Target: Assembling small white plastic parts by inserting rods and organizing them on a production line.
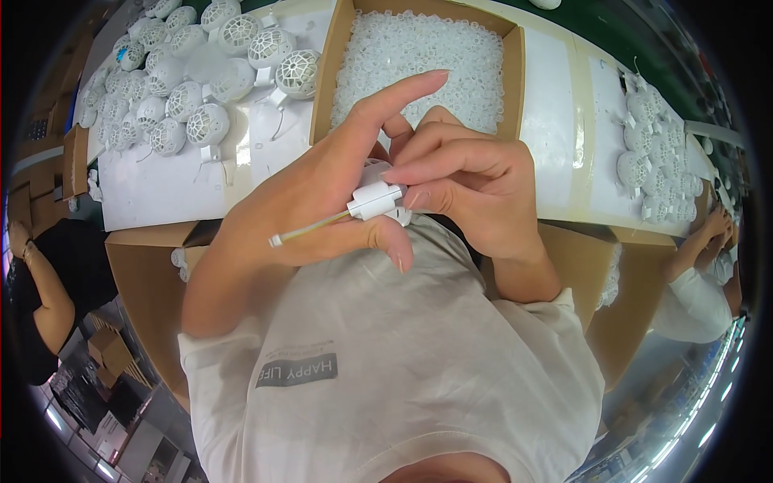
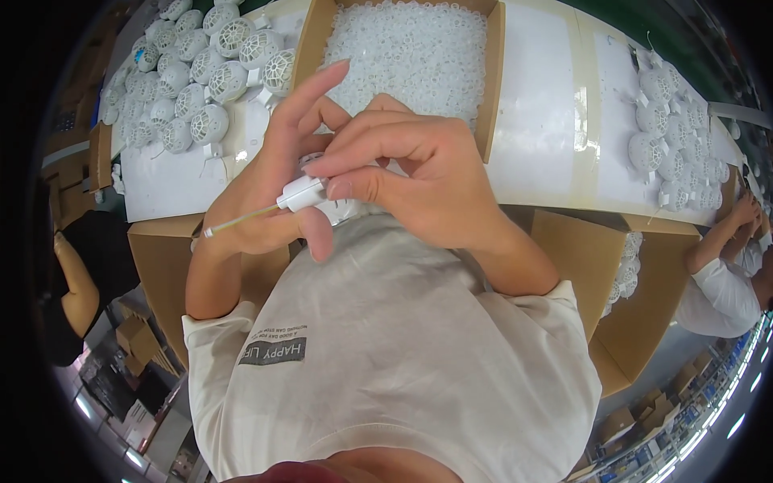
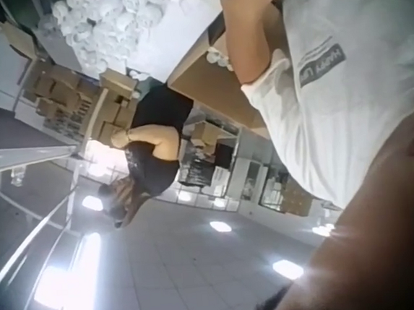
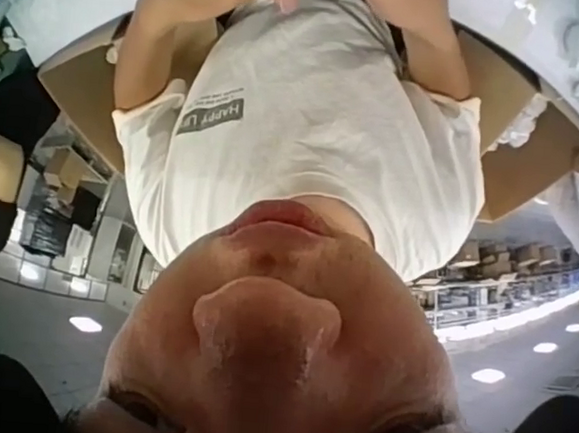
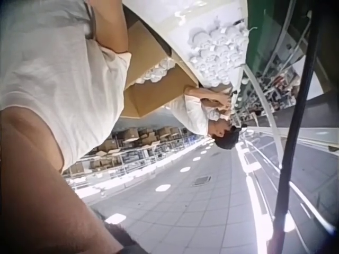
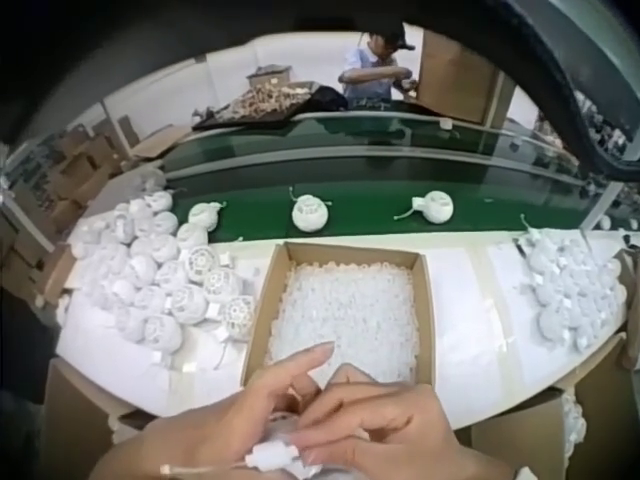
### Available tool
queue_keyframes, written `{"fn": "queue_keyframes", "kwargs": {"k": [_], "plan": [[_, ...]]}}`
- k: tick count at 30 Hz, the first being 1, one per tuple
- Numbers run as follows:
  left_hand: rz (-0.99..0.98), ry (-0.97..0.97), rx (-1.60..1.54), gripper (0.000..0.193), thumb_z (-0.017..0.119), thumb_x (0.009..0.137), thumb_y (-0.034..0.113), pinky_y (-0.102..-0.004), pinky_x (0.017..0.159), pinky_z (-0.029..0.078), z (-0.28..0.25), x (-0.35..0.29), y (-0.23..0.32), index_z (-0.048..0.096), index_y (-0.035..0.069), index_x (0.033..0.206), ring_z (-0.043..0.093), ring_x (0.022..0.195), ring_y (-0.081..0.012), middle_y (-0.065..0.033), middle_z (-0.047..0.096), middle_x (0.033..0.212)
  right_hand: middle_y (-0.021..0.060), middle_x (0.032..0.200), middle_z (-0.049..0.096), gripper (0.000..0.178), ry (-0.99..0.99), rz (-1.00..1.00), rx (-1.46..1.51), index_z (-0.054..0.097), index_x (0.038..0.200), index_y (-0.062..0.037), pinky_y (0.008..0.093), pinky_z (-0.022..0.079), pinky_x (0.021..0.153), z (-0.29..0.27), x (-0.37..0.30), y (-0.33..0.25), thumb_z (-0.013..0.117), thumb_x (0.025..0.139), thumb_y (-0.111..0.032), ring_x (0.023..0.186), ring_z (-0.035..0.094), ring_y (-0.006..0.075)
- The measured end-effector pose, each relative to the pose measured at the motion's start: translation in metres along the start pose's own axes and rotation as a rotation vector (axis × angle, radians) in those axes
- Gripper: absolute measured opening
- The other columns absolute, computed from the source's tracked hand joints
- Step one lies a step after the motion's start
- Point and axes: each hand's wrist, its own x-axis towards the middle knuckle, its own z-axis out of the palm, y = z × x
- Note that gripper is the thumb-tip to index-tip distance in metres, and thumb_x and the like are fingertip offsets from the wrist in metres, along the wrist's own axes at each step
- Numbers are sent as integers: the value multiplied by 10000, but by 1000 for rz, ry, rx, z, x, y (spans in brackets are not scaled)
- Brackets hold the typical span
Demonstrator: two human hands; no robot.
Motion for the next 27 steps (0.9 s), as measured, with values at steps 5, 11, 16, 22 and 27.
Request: {"fn": "queue_keyframes", "kwargs": {"k": [5,11,16,22,27], "plan": [[-102,-52,-180,1314,789,715,675,-355,1004,415,3,-1,5,58,23,1591,545,1180,-236,-129,509,1255,115,864,700,167,-36,-143,-145,753,894,19,325,490,751,2,2,-1,794,738,62,855,568,210],[-102,-108,-382,1395,752,672,735,-314,1065,352,7,-2,2,-8,15,1593,481,1288,-208,-135,472,1410,118,832,689,185,-123,-267,-328,757,880,4,323,471,705,2,8,-15,792,713,75,823,555,212],[-169,-109,-391,1444,736,636,758,-303,1066,344,10,-3,9,-46,7,1589,477,1289,-207,-130,473,1436,115,832,690,189,-130,-235,-441,754,863,3,319,458,684,5,4,-30,785,699,91,810,549,219],[-195,-196,-534,1474,752,616,757,-286,1032,361,9,-4,14,-64,4,1587,498,1249,-195,-121,500,1397,37,846,707,144,-41,-70,-163,766,841,-47,303,482,714,9,-3,-25,789,724,35,848,576,205],[-142,-91,-573,1469,739,634,779,-275,954,409,18,-7,11,-70,8,1588,539,1122,-170,-101,531,1304,52,845,707,127,23,-104,-341,760,828,-36,301,485,711,13,-5,-25,792,717,17,835,576,197]]}}
